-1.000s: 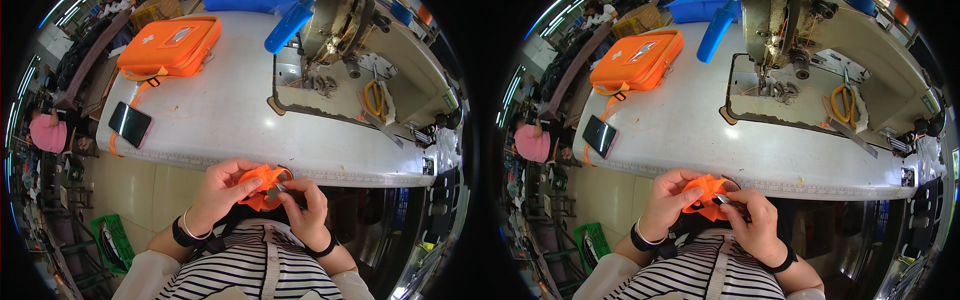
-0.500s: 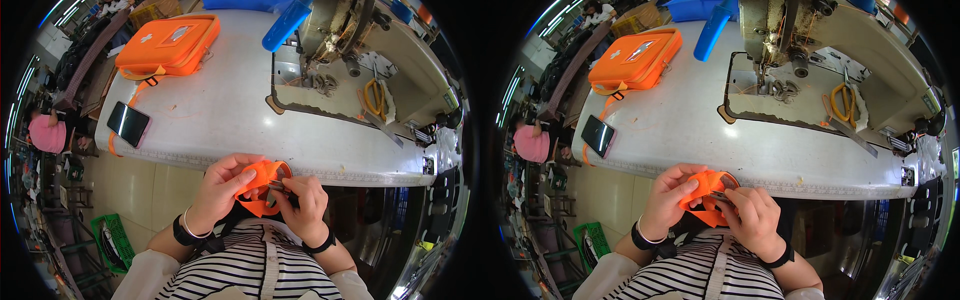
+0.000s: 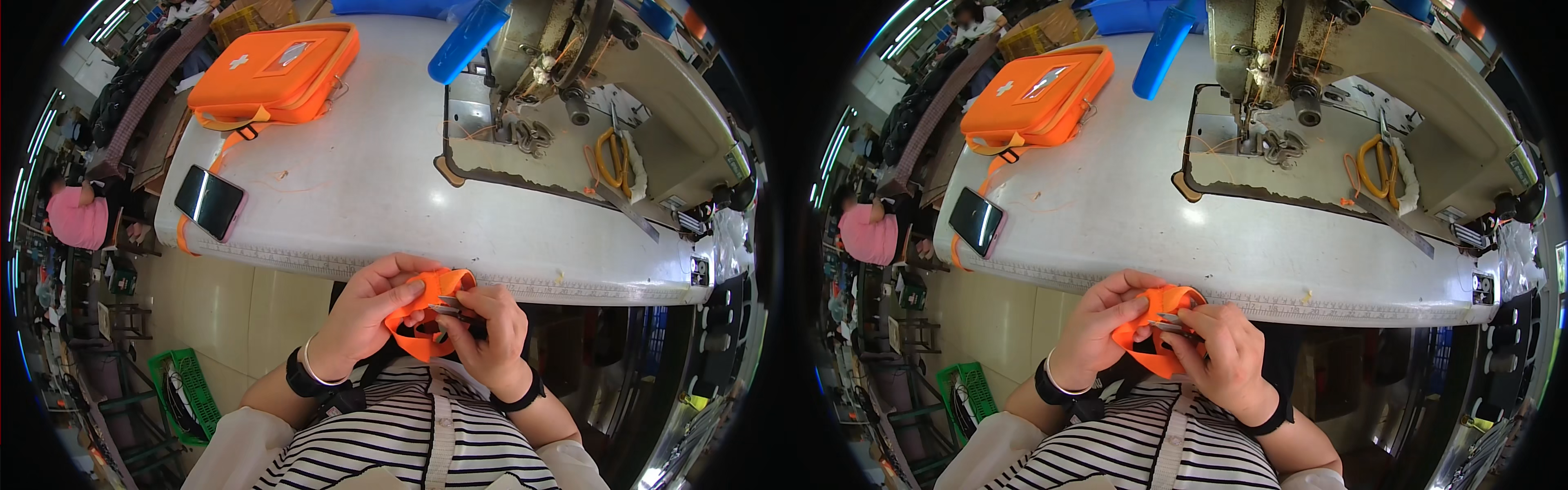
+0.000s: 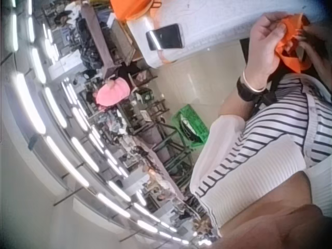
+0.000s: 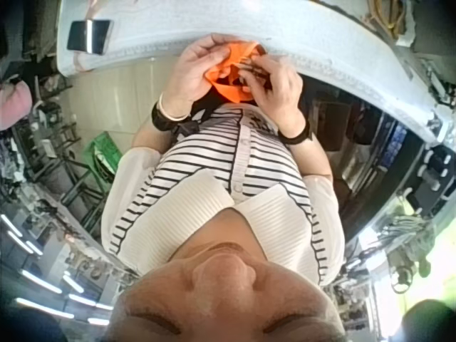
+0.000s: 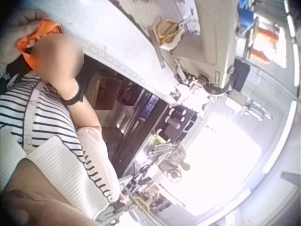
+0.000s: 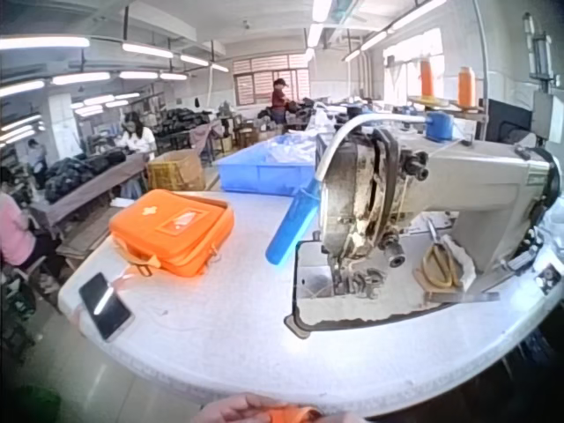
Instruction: The person uses an industrial sewing machine to stitch an orange webbing strap. They guide the strap under the needle, trim excess thread with scissors, and attach a black label to the strap before continuing to sew. The process is repeated for multiple sections of the strap.
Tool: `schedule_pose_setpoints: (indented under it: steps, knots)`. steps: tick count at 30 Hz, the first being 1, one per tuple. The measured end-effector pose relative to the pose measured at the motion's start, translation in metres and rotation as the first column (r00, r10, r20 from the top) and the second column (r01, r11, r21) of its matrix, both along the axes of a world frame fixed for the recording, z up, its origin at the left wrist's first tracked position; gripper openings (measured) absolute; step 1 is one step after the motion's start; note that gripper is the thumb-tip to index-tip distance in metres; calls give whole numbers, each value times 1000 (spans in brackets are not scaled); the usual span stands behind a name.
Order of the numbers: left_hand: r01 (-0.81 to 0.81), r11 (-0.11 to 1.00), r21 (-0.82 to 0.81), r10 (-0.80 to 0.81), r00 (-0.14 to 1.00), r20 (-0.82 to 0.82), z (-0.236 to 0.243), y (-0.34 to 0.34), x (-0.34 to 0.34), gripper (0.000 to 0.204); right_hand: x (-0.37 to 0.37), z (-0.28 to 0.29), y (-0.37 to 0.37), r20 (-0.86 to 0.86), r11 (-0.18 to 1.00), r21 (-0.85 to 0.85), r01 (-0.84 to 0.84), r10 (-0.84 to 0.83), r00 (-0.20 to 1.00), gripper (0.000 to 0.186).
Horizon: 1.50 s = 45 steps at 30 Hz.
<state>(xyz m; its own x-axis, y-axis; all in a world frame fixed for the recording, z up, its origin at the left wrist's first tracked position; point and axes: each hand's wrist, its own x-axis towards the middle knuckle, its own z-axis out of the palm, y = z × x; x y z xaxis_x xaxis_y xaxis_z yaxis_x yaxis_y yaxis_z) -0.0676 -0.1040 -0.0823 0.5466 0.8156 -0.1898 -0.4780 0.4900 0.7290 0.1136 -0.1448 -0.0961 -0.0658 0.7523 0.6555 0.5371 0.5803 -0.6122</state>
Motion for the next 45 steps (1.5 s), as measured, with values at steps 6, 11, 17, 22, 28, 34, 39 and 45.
schedule_pose_setpoints:
  steps: [6, 11, 17, 22, 28, 34, 39, 45]
  knots:
    - [-25, 1000, 15, 26, 998, -54, 3, -1, 2, 23, 0, 2, -2, 95, 997, 64, 44, -50, 994, 37]
    - [3, 998, 55, 5, 990, -142, 8, 0, -1, 23, 9, 7, -4, -83, 997, -31, 66, -68, 994, 35]
    - [157, 925, 346, 49, 853, -519, 18, -3, -15, 23, 79, 51, 30, 171, 797, -408, 445, -412, 895, 31]
    - [322, 841, 436, -60, 855, -516, 23, -3, -14, 25, 89, 51, 39, 347, 915, -26, 403, -370, 862, 50]
    - [361, 795, 487, -108, 875, -472, 34, -2, -13, 29, 19, 48, -2, -334, 570, -668, -478, 345, 877, 52]
    - [426, 753, 501, -161, 858, -489, 38, -8, -21, 38, 30, 65, -4, -593, 636, -579, -510, 100, 799, 29]
    - [601, 601, 527, -226, 760, -609, -1, -30, -5, 44, 44, 78, -3, -958, 659, -38, -751, 191, 216, 34]
    - [520, 808, 277, -306, 772, -558, -26, -49, 11, 39, 36, 83, -4, -956, 590, 79, -803, 272, 106, 25]
